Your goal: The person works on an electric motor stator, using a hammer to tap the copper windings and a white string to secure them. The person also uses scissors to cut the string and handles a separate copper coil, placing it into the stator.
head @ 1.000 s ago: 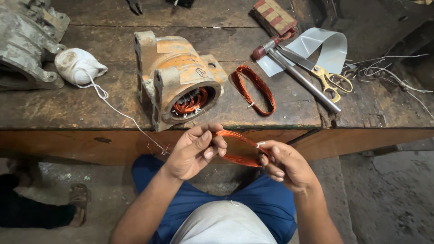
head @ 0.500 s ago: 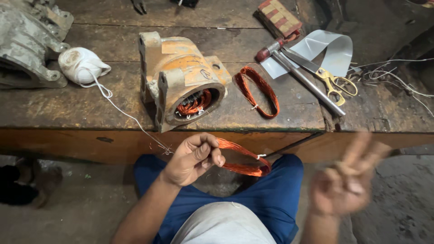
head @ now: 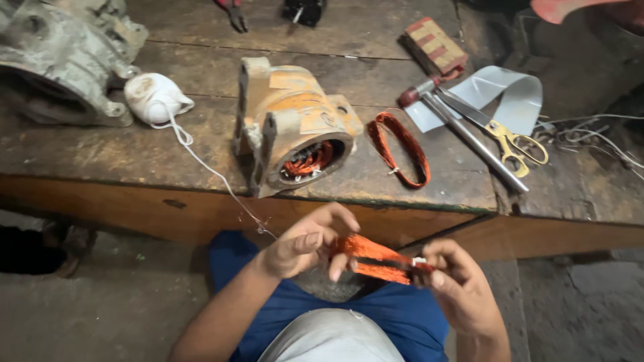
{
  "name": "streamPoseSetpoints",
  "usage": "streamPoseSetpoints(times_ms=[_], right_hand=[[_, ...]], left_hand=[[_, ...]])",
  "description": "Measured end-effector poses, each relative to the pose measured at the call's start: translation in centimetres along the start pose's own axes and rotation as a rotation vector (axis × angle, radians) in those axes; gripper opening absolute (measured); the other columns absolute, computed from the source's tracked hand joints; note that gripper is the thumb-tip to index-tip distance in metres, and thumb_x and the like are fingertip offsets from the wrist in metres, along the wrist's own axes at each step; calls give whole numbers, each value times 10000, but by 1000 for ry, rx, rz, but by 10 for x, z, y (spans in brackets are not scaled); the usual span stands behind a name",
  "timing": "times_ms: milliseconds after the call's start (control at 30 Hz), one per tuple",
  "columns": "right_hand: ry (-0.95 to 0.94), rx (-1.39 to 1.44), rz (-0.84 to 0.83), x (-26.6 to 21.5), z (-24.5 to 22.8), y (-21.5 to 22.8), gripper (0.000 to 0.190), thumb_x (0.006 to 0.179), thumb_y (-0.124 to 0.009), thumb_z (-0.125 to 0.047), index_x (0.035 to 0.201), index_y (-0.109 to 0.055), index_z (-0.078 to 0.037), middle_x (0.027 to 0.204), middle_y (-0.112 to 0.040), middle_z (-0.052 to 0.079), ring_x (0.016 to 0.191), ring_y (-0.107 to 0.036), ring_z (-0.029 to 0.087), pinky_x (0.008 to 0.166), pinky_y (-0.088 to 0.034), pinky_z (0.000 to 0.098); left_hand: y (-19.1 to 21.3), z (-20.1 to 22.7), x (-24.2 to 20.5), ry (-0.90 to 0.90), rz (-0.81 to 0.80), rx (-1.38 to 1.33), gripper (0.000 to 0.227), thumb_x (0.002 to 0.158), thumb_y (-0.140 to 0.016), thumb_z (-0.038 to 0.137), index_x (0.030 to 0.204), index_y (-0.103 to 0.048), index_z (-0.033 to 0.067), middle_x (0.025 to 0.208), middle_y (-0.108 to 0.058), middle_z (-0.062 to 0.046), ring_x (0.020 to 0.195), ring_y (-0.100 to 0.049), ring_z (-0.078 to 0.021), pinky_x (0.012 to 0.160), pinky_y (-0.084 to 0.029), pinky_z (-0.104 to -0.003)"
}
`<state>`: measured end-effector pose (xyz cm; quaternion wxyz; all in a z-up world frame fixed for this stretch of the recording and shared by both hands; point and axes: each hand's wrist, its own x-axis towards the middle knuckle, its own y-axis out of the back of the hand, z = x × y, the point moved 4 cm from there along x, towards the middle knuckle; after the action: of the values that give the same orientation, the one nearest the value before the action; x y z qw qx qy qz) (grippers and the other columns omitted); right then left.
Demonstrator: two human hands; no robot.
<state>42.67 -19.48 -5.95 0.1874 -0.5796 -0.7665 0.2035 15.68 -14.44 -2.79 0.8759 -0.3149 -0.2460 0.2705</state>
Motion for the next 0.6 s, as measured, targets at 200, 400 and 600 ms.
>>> streamPoseSetpoints(times_ms=[200,400,600], right_hand=[[273,-1031,-119,-13,-26,-32,152,884,-688,-13,1023,-749,-24,883,-760,55,980,-757,183,954,-563,401],[587,-1254,-46,-13,-40,-72,203,817,-691,33,995,-735,-54,853,-724,31,850,-750,159,1089,-533,470],[479,-1272,61,-13,-47,-66,242,820,-711,46,1026,-778,-60,816,-724,4,811,-748,113,1087,-544,458]], left_hand=[[-16,1,16,569,-179,446,593,1002,-670,305,1478,-426,49,760,-704,-99,609,-632,-122,546,-510,-260],[-23,-40,33,793,-59,311,442,1073,-524,425,1217,-563,8,747,-682,-48,583,-622,-100,494,-536,-303],[-10,-41,37,463,-90,653,441,1123,-534,432,1058,-723,39,708,-586,10,636,-509,-71,592,-438,-263]])
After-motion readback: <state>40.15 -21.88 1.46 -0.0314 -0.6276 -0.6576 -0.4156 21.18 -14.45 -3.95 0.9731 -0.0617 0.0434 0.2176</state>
